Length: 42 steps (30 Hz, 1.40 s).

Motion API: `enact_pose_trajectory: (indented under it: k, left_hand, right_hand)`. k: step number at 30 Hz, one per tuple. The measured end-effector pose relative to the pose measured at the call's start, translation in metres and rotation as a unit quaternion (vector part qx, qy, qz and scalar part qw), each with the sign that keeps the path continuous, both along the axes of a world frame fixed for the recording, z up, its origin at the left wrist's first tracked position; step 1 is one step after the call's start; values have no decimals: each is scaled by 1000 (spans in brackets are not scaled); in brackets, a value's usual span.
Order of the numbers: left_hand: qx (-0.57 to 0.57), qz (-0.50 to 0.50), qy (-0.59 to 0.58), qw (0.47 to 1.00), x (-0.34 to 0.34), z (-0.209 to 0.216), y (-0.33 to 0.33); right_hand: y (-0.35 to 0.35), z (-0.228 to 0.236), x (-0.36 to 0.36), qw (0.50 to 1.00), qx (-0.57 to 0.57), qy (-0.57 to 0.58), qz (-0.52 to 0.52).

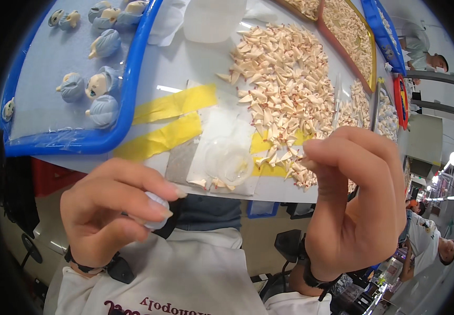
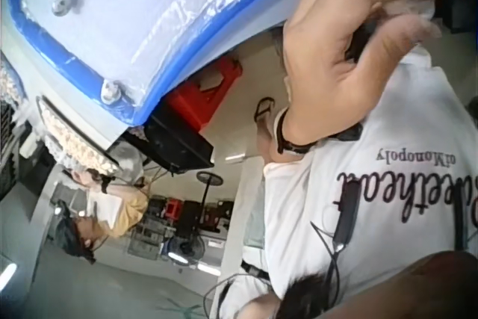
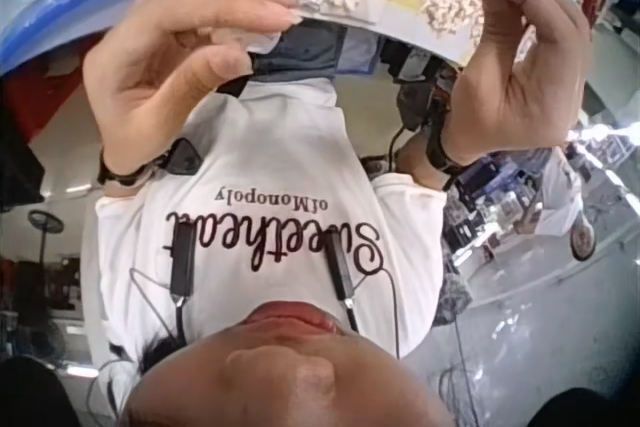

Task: The person repeatedly picks up small doll heads from a blue tray and attaches tiny white petal-like pieces to the top of each head. The person handles the items one at a time, placing the finished heads back into the tray. The task involves repetitive manual assembly of miniature decorative figures.

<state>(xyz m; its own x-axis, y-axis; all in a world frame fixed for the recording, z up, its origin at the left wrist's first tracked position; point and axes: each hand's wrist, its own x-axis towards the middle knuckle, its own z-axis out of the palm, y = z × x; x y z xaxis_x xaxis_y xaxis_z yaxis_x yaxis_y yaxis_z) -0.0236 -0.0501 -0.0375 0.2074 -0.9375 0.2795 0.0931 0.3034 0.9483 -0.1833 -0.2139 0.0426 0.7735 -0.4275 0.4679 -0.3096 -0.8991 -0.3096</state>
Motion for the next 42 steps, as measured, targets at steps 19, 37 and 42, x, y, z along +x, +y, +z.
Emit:
enact_pose_trajectory:
  k: [19,37,42]
  left_hand:
    - [-10,8,31,999,-2,2,-3]
    - [-25,28,80,996,-24,9,-9]
    - [-42,59,8,997,-27,9,-5]
  right_hand:
    - [4,4,20,985,90,146,28]
    - [53,-14,-5,960,263,-40,89]
    - [43,-10,-3,964,207,-6,166]
